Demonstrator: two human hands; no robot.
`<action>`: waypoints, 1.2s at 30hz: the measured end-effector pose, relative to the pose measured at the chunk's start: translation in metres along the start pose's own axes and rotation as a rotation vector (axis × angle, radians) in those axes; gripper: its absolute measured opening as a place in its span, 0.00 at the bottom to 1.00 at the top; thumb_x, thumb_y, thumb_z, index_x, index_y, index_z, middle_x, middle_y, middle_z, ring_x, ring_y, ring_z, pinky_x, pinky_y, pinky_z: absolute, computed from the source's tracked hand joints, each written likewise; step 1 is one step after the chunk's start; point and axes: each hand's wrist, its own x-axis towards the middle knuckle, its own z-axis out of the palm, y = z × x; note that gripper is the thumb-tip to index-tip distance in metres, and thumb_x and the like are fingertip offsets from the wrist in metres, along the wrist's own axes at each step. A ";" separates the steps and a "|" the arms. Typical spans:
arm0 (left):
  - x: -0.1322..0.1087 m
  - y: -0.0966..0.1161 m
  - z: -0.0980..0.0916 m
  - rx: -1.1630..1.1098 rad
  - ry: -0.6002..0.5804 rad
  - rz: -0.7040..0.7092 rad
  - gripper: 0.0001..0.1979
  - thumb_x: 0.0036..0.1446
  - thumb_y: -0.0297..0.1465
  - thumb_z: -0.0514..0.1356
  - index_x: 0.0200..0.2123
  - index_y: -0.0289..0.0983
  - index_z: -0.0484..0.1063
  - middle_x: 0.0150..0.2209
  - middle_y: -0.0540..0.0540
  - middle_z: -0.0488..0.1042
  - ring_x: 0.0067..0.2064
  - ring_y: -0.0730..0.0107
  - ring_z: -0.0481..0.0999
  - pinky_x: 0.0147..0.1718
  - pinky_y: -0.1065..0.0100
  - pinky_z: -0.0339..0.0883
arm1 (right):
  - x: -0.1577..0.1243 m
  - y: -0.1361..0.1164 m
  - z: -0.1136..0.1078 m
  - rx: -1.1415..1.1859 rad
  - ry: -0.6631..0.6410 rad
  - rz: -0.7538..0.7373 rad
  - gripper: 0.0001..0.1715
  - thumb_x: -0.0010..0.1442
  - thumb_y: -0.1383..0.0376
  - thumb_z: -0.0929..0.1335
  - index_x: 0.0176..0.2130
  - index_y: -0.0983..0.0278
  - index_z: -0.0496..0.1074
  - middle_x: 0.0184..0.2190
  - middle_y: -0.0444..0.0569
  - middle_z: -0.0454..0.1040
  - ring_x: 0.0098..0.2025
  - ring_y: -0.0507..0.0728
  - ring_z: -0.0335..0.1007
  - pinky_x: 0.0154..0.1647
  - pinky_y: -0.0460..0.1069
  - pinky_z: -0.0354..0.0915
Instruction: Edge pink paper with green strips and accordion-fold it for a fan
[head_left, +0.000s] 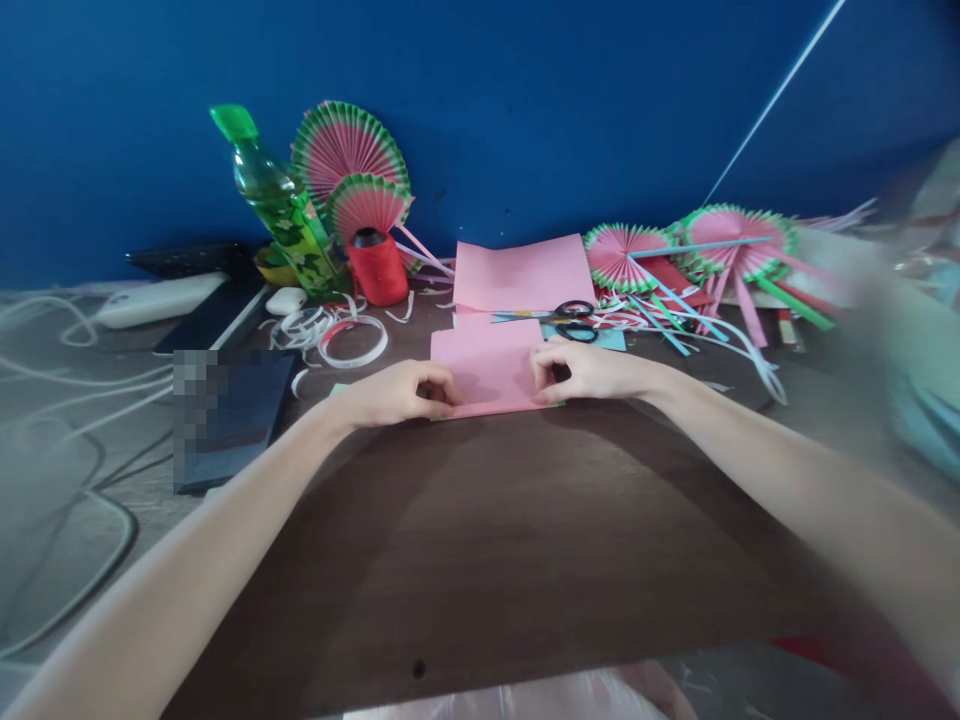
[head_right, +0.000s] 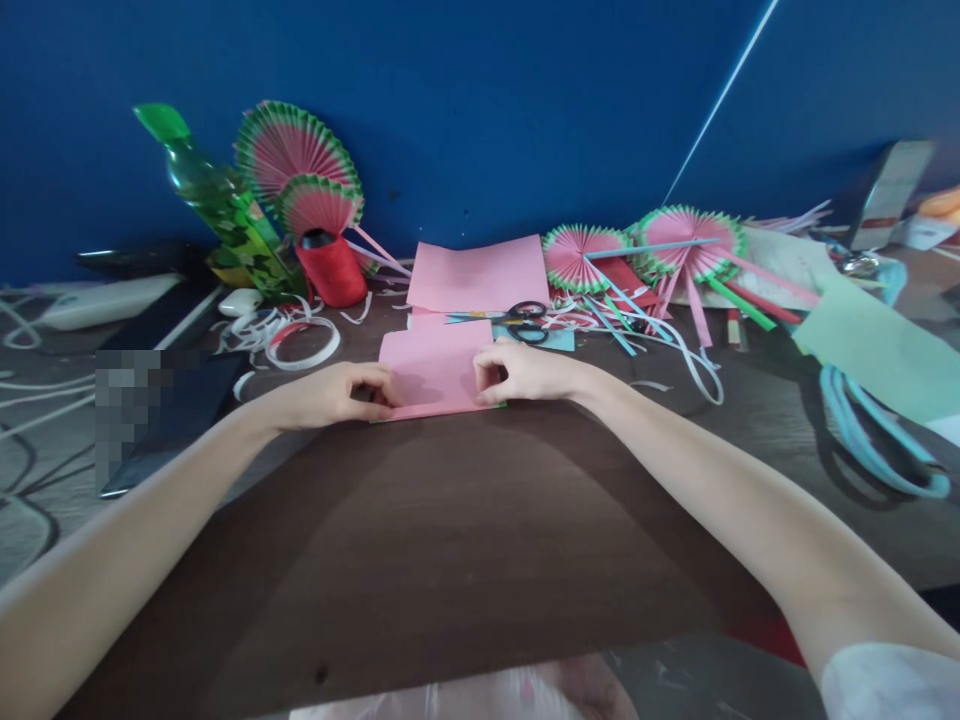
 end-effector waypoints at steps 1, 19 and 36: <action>0.000 0.000 0.000 -0.001 -0.001 -0.003 0.09 0.49 0.35 0.59 0.32 0.35 0.72 0.33 0.50 0.70 0.34 0.73 0.69 0.35 0.72 0.60 | 0.000 0.000 0.000 -0.001 -0.001 0.001 0.14 0.50 0.56 0.68 0.24 0.63 0.64 0.29 0.45 0.66 0.34 0.54 0.59 0.38 0.50 0.55; -0.001 0.002 0.001 0.014 0.004 -0.013 0.09 0.48 0.34 0.59 0.31 0.35 0.71 0.31 0.51 0.70 0.32 0.73 0.67 0.33 0.72 0.59 | 0.000 0.003 0.001 -0.047 -0.026 -0.007 0.14 0.51 0.55 0.68 0.26 0.62 0.64 0.29 0.46 0.65 0.38 0.56 0.56 0.40 0.51 0.55; 0.000 -0.002 0.003 0.009 0.008 0.041 0.07 0.49 0.34 0.59 0.29 0.35 0.71 0.31 0.51 0.69 0.33 0.74 0.68 0.35 0.72 0.60 | 0.000 0.005 0.001 -0.035 -0.024 -0.013 0.15 0.51 0.54 0.67 0.27 0.62 0.64 0.30 0.47 0.65 0.40 0.57 0.56 0.41 0.51 0.54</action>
